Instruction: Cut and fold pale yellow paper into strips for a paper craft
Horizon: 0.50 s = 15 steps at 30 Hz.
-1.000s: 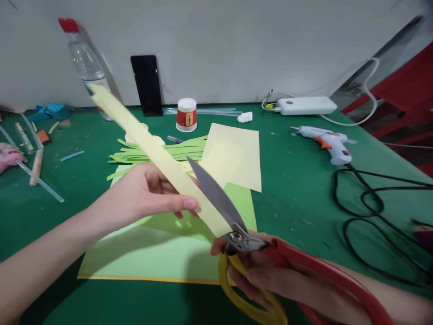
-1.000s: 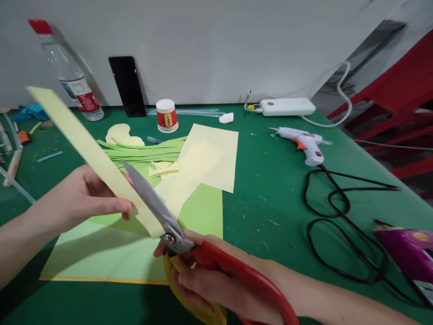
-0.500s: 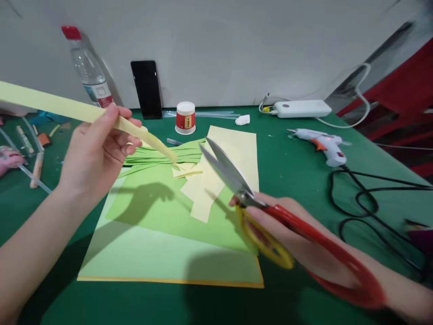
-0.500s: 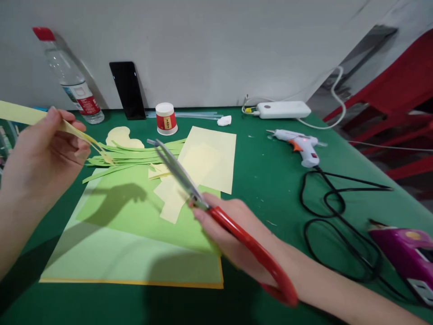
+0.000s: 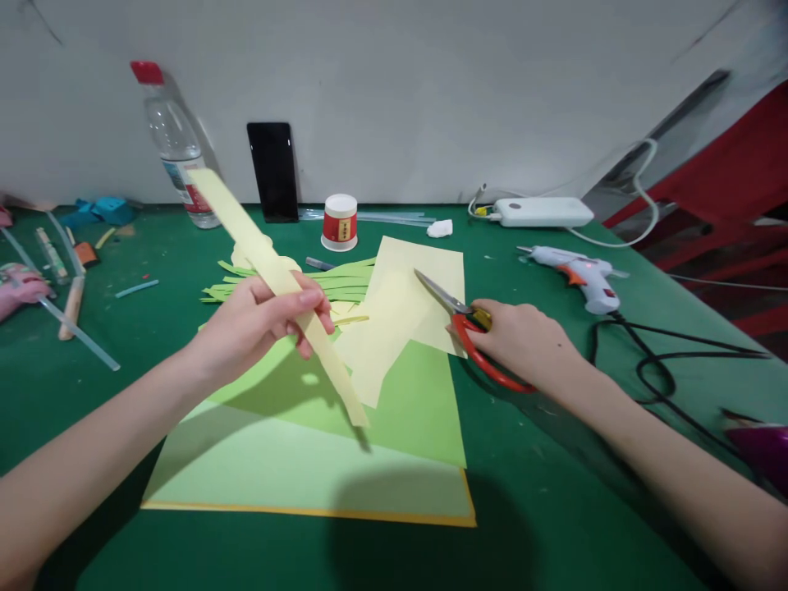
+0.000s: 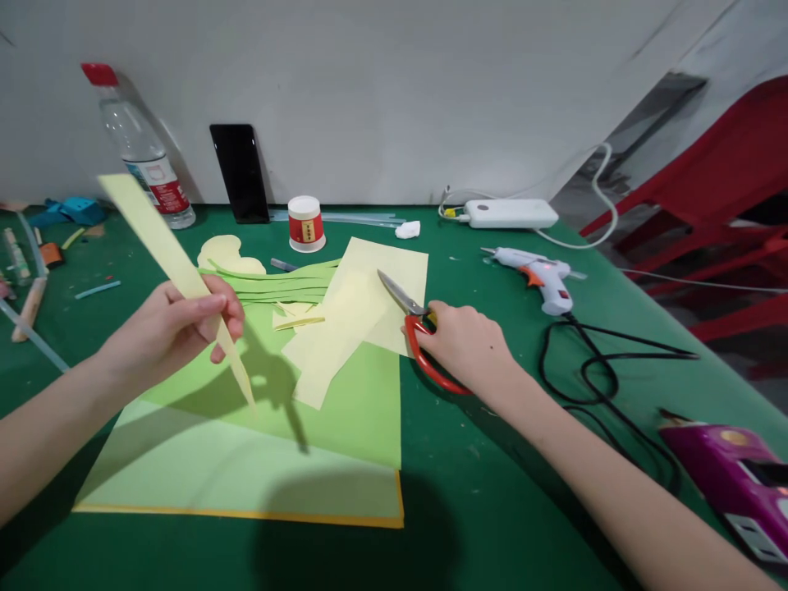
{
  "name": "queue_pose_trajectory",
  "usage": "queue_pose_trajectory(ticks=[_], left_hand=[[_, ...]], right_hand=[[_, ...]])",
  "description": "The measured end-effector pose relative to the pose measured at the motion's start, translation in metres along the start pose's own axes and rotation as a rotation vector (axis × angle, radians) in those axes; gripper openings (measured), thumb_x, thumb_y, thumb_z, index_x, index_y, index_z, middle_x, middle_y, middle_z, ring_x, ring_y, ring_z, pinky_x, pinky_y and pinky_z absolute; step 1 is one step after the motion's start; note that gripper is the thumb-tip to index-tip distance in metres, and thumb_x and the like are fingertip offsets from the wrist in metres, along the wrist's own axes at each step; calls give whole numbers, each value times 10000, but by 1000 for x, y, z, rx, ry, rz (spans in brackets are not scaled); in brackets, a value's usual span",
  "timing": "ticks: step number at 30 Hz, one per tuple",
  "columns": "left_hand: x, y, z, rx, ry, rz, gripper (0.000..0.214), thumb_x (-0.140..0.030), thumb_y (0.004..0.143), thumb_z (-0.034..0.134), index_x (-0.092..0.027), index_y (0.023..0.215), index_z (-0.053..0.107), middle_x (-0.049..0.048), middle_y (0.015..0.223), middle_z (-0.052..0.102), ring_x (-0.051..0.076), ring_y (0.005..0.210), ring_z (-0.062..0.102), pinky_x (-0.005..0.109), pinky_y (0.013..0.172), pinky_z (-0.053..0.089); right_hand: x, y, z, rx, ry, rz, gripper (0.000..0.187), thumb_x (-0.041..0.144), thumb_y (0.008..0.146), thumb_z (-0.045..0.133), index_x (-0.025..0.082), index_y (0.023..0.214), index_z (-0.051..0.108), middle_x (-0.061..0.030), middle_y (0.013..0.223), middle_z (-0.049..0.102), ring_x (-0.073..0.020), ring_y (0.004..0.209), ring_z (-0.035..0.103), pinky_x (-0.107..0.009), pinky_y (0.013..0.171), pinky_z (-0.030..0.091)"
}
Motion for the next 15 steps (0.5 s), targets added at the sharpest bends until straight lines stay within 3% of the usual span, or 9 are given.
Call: queue_pose_trajectory(ticks=[3, 5, 8, 9, 11, 15], left_hand=[[4, -2, 6, 69, 6, -75, 92, -183, 744, 606, -143, 672, 647, 8, 607, 633, 98, 525, 555, 173, 430, 459], [7, -4, 8, 88, 26, -94, 65, -186, 752, 604, -155, 718, 649, 1, 628, 640, 97, 562, 557, 172, 481, 467], [10, -5, 7, 93, 91, -84, 57, -180, 765, 597, -175, 771, 654, -10, 668, 646, 92, 634, 563, 166, 572, 463], [11, -5, 7, 96, 110, -76, 57, -179, 766, 599, -180, 782, 653, -11, 683, 648, 91, 652, 566, 166, 596, 459], [12, -6, 7, 109, 121, -68, 61, -188, 762, 608, -188, 809, 648, -9, 728, 653, 98, 686, 573, 174, 620, 456], [16, -5, 8, 150, 135, -108, 122, -204, 749, 625, -195, 870, 627, 16, 855, 649, 131, 756, 587, 205, 631, 466]], right_hand=[[-2, -5, -3, 21, -6, 6, 546, 439, 757, 473, 125, 1203, 480, -152, 817, 653, -304, 686, 600, -291, 459, 347], [3, -14, -13, -52, 28, -38, 497, 398, 768, 475, 132, 1188, 493, -156, 918, 646, -332, 819, 587, -331, 516, 394], [26, -36, -31, -175, 319, -259, 323, 322, 796, 450, 132, 1010, 599, -146, 1052, 612, -298, 988, 530, -388, 715, 425], [38, -45, -34, -97, 479, -363, 292, 325, 809, 439, 142, 951, 617, -129, 1005, 630, -260, 932, 554, -375, 747, 423], [62, -60, -34, 200, 769, -501, 275, 357, 830, 435, 175, 908, 627, -88, 965, 643, -206, 858, 566, -319, 716, 431], [95, -71, -28, 627, 1189, -463, 328, 442, 819, 450, 153, 845, 604, -42, 823, 604, -132, 703, 517, -243, 601, 394]])
Point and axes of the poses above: each hand's wrist, its own y-axis towards the middle knuckle, its own z-axis out of the palm, x = y × z, the point moved 3 cm from there along y, towards the middle knuckle
